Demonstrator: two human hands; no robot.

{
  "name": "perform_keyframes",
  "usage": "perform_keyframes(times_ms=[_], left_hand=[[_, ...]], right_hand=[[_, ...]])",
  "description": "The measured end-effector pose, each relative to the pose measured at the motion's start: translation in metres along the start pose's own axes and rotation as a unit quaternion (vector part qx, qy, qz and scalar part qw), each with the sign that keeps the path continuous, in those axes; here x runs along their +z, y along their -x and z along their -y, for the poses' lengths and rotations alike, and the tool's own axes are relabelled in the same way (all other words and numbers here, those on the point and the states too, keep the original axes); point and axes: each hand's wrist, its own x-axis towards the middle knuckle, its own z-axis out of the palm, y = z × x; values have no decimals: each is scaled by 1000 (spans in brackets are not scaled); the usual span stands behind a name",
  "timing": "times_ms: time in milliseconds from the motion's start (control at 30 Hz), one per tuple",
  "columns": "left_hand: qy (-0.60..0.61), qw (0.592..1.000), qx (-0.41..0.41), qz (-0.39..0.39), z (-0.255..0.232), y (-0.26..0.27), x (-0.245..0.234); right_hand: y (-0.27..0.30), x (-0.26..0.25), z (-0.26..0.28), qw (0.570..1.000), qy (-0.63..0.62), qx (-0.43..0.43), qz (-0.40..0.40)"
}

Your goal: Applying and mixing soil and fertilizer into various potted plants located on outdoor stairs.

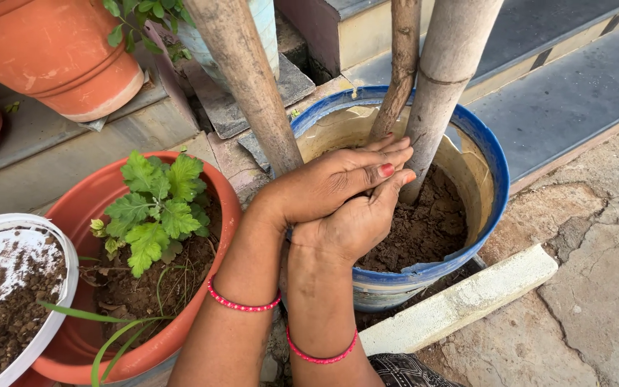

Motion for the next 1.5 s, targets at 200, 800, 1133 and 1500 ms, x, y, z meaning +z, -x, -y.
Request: perform_keyframes(times_ms=[200,800,1133,1500], left_hand=[[111,993,18,24,-10,-5,3],[127,989,-58,-39,29,-14,25],[-99,984,-129,-68,-3,-20,24],[-174,974,-115,-88,-28,-20,22]], right_hand=[[5,13,6,997,43,-67,21],[-30,-24,2,998,45,-29,-20],[-53,-60,-1,994,-65,84,-33],[-53,-63,-3,988,-94,119,28]])
